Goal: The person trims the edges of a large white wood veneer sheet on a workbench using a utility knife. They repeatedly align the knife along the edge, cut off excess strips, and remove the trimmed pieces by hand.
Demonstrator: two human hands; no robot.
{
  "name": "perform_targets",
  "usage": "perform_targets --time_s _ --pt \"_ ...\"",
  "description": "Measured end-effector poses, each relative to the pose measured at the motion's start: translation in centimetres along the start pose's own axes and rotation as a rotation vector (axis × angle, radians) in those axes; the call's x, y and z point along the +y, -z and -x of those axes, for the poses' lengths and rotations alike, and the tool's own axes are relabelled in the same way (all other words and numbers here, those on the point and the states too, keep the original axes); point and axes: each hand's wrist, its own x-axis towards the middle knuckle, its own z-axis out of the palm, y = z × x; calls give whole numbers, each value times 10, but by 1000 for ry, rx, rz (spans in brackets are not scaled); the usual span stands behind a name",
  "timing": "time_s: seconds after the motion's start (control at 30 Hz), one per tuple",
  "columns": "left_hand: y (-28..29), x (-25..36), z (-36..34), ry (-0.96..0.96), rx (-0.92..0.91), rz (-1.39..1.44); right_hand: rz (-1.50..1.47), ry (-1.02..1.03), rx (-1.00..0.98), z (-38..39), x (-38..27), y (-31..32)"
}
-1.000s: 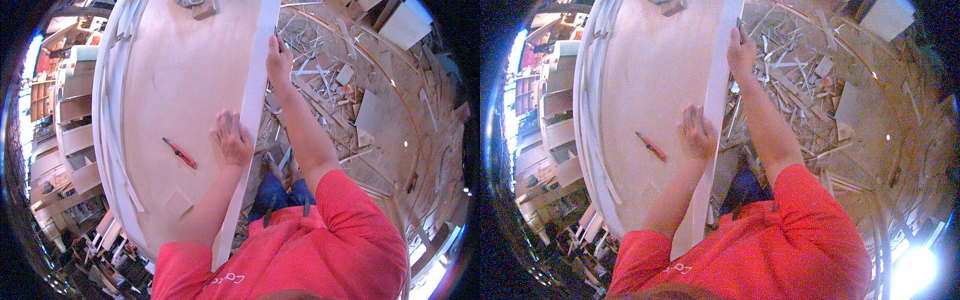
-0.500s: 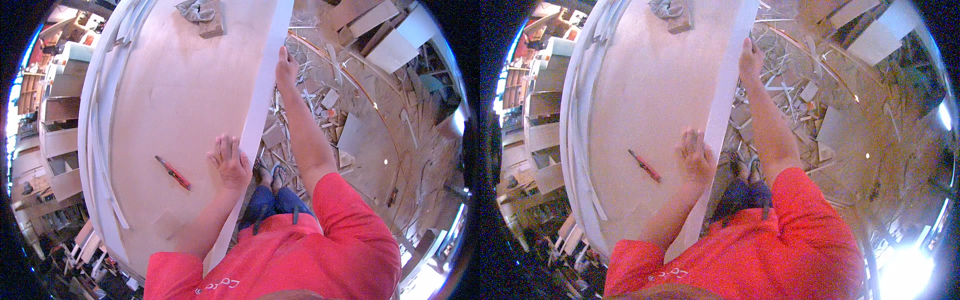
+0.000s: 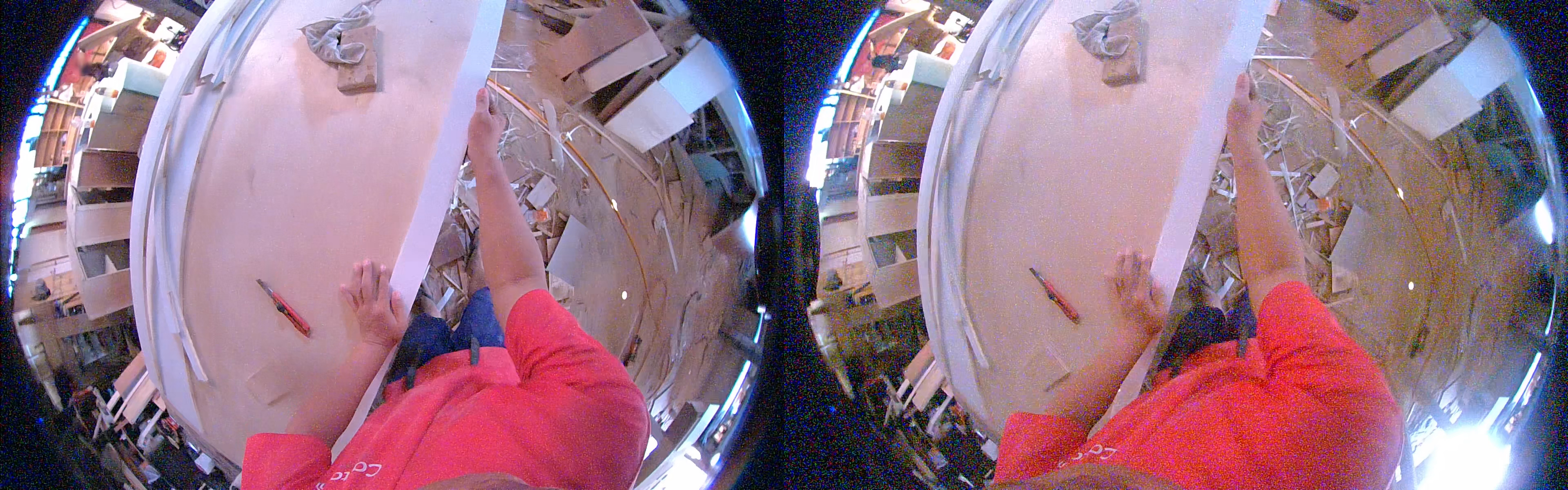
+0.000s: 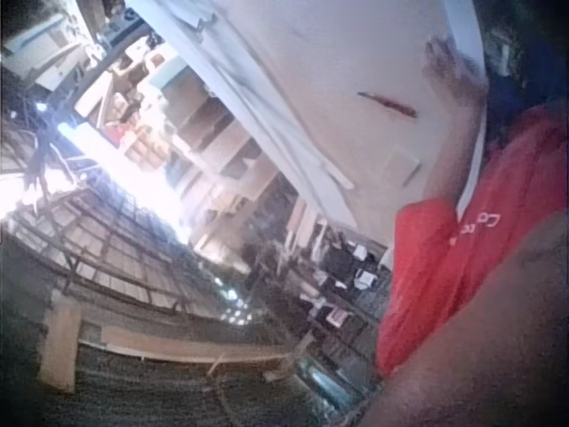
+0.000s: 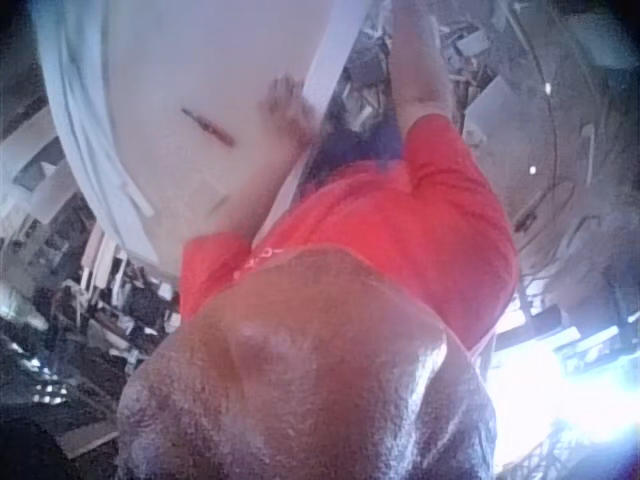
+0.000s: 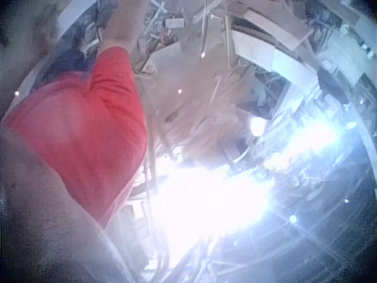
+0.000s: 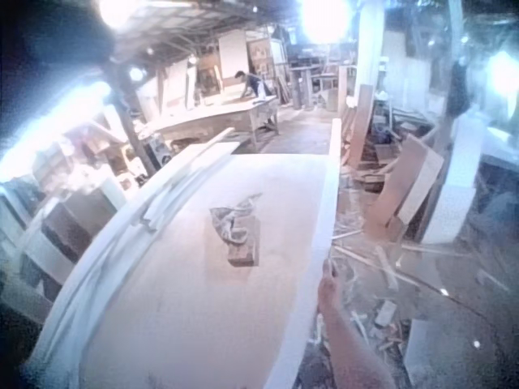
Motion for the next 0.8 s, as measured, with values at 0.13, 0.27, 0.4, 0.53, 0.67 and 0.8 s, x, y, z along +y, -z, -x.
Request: perform_targets --time_s 0.13,0.27,0.4,0.53,0.67,0.8 --pt "1 -4 2 -10 -29 -19 -3 50 4 -42 3 -2" --pt "5 -2 8 21 -27 -2 31 81 12 -69 0 -20" --pt "5 -1 8 47 -66 -34 100 60 -7 -109 -10 -20" --pt "-1 -5 14 48 -67 -33 89 84 -42 -143 -9 -25" --pt "2 -3 14 57 -81 -36 37 52 -38 -175 -3 -31" --pt "6 0 11 77 -74 -24 195 29 -83 -189 -3 -20"
